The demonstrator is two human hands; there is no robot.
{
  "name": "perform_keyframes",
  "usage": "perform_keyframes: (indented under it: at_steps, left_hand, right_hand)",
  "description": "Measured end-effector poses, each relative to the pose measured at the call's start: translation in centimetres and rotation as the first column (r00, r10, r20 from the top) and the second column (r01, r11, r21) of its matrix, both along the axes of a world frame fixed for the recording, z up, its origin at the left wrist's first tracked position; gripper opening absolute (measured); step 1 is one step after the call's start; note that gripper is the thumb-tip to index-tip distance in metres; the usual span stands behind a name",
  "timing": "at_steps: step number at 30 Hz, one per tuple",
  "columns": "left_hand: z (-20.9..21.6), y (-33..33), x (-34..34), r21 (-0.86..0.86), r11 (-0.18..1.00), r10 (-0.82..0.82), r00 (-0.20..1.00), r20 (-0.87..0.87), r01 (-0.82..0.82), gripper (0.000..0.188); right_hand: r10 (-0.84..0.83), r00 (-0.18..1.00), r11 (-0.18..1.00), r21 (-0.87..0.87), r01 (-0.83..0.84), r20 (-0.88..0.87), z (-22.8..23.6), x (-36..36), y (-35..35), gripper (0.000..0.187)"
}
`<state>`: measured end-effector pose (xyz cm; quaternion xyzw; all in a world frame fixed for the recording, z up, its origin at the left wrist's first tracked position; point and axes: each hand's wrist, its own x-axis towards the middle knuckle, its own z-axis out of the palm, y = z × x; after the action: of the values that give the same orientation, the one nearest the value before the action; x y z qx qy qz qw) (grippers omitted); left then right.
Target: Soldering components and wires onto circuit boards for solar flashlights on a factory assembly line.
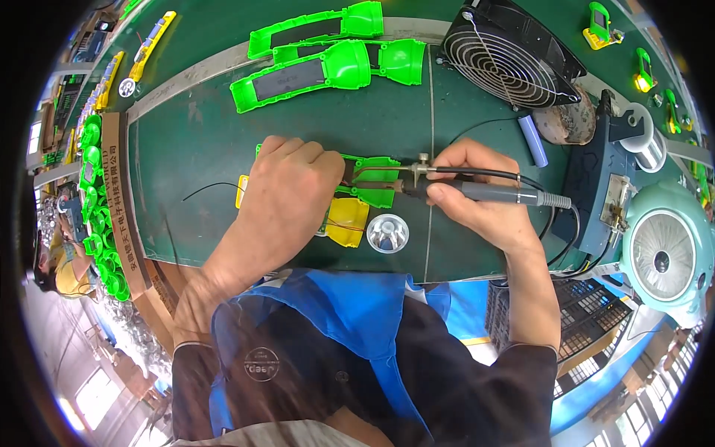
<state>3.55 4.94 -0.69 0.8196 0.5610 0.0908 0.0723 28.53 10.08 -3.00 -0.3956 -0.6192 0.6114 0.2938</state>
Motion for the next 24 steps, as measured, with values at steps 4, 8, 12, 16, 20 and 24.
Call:
perform_keyframes:
  at_steps: [4,8,12,16,20,24]
  left_hand:
    - [-0.3,0.2,0.3,0.018,1.0,0.002,1.0,-0.005,-0.002,0.004]
    - [0.1,-0.1,0.5,0.004,1.0,0.006,1.0,0.0,-0.006,0.005]
    - [-0.4,-0.3,0.3,0.018,1.0,0.004,1.0,-0.009,-0.004,0.005]
    - [-0.4,-0.3,0.6,0.042,0.999,0.019,1.0,-0.022,-0.018,0.004]
    - [-0.6,-0.3,0.4,0.044,0.999,0.021,1.0,-0.011,-0.021,0.006]
    - [-0.7,-0.3,0.0,0.058,0.998,0.015,1.0,0.027,-0.017,0.004]
  right_hand:
    - [-0.175,0.966,0.984,0.005,0.179,-0.191,-1.3,1.4,-1.9,0.023]
    - [-0.206,0.918,0.937,0.201,0.285,-0.339,-2.8,0.5,-4.1,0.041]
    - [-0.094,0.902,0.908,0.336,0.252,-0.422,-3.2,-2.8,-5.0,0.035]
    - [-0.062,0.977,0.852,0.499,0.159,-0.206,-3.9,-2.6,-5.2,0.032]
    - [-0.118,0.941,0.903,0.361,0.234,-0.317,-3.4,-1.5,-5.5,0.041]
    - [-0.293,0.902,0.921,0.158,0.355,-0.315,-4.0,-0.2,-6.0,0.052]
